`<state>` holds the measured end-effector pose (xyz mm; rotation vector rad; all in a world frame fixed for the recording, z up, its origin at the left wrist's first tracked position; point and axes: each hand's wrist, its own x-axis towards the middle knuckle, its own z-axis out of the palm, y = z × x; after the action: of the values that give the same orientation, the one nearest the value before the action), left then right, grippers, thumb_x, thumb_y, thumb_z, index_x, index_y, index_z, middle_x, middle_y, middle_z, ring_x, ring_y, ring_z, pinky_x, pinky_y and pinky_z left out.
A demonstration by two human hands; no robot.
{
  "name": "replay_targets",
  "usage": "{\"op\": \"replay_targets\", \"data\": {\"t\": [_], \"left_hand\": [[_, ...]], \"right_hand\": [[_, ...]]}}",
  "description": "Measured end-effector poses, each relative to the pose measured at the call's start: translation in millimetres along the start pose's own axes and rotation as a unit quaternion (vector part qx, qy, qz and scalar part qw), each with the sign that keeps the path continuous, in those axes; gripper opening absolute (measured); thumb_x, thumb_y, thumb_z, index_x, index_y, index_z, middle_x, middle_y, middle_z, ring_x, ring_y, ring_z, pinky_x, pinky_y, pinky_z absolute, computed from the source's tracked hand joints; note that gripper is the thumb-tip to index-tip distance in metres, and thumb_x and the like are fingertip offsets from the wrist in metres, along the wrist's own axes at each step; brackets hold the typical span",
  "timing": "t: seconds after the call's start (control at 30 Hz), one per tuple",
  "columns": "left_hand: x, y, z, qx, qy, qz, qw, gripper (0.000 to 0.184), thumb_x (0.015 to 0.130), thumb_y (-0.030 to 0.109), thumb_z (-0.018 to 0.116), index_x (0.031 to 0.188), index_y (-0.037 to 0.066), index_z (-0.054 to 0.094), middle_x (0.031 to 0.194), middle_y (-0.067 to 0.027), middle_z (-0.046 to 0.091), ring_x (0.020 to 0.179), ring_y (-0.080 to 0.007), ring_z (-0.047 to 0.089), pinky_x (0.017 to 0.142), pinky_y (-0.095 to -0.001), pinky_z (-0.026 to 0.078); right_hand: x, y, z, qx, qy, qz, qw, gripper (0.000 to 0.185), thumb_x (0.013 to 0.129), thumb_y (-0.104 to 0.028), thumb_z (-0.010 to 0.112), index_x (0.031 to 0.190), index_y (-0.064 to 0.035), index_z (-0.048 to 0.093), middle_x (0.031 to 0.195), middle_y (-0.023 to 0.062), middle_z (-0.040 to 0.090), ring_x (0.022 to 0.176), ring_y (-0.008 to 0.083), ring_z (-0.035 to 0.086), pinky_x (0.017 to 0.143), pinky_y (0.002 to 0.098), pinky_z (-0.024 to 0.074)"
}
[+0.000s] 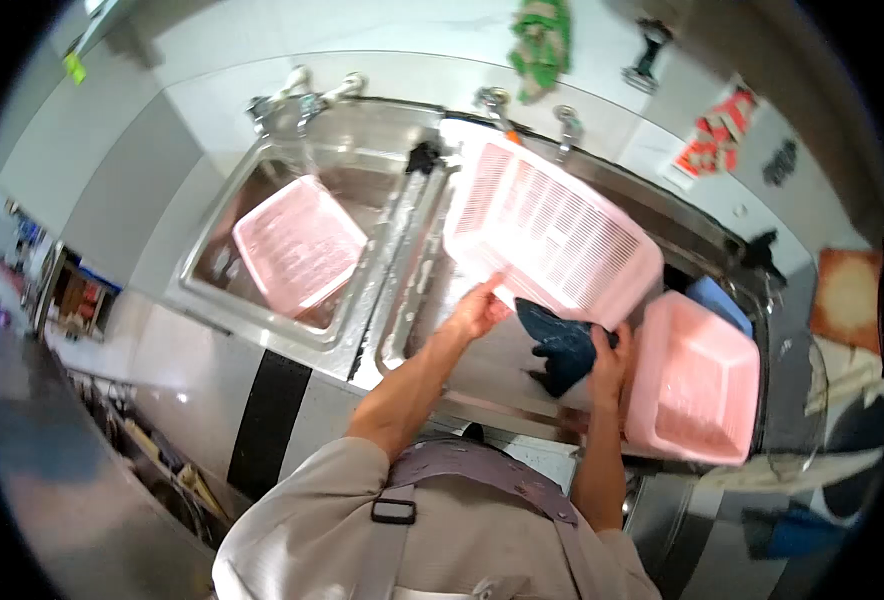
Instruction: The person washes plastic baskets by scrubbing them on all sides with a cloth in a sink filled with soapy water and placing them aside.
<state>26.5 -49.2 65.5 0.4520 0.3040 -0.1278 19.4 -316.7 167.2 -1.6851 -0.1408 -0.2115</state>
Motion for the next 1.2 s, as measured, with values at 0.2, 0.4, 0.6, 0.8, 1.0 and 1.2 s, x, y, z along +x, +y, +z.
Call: {"op": "replay_targets", "data": {"t": [0.2,0.4,0.6,0.8,1.0,1.2], "left_hand": [[-16,-3,29,0.115,0.034,0.058,0.991,0.038,0.091,0.014,0.068,0.123,-0.003,0.057,0.106,-0.0134,0.071,0.086,-0.0205,0.071,0.069,-0.0294,0.062],[-35,29,37,0.209,0.101,0.097,0.968,0.02,0.088,0.017,0.07,0.105,0.006,0.069,0.09,-0.0045,0.072,0.068,-0.0122,0.066,0.053,-0.0232,0.053],[-51,47,31,0.224,0.097,0.101,0.964,0.022,0.087,0.017,0.071,0.106,0.006,0.068,0.09,-0.0039,0.072,0.066,-0.0114,0.064,0.054,-0.0234,0.05],[-63,57,31,0.238,0.134,0.1,0.957,0.022,0.087,0.017,0.072,0.105,0.004,0.068,0.091,-0.0047,0.072,0.07,-0.0105,0.064,0.054,-0.0222,0.049],[-66,57,38,0.292,0.139,0.173,0.93,0.024,0.089,0.017,0.071,0.105,-0.001,0.068,0.092,-0.0098,0.072,0.073,-0.0157,0.067,0.061,-0.0285,0.055],[-79,60,42,0.277,0.129,0.214,0.928,0.029,0.091,0.018,0.069,0.112,-0.001,0.065,0.1,-0.0114,0.071,0.08,-0.0195,0.067,0.068,-0.0321,0.055]], "right_hand": [[3,12,-14,0.035,-0.025,-0.024,0.999,0.032,0.092,-0.005,0.064,0.123,0.0017,0.06,0.119,0.007,0.061,0.11,0.0199,0.053,0.101,0.0309,0.0371],[-11,9,9,0.064,-0.004,0.022,0.998,0.036,0.091,-0.008,0.067,0.124,0.0019,0.061,0.118,0.0064,0.061,0.109,0.0189,0.053,0.101,0.0305,0.0358],[-11,23,22,0.095,-0.011,0.029,0.995,0.032,0.09,-0.009,0.067,0.12,0.002,0.062,0.114,0.0047,0.061,0.104,0.0154,0.053,0.096,0.029,0.0389],[-11,10,30,0.069,-0.046,0.012,0.997,0.031,0.091,-0.012,0.067,0.118,0.0016,0.062,0.113,0.0057,0.061,0.104,0.0166,0.053,0.097,0.0316,0.0377],[-1,21,39,-0.088,-0.057,0.029,0.994,0.037,0.091,-0.016,0.066,0.122,0.0028,0.059,0.115,0.011,0.063,0.106,0.0215,0.056,0.097,0.0335,0.0403],[5,18,54,-0.136,-0.085,-0.004,0.987,0.044,0.09,-0.015,0.066,0.128,0.0028,0.056,0.114,0.015,0.065,0.107,0.0262,0.058,0.098,0.0362,0.042]]}}
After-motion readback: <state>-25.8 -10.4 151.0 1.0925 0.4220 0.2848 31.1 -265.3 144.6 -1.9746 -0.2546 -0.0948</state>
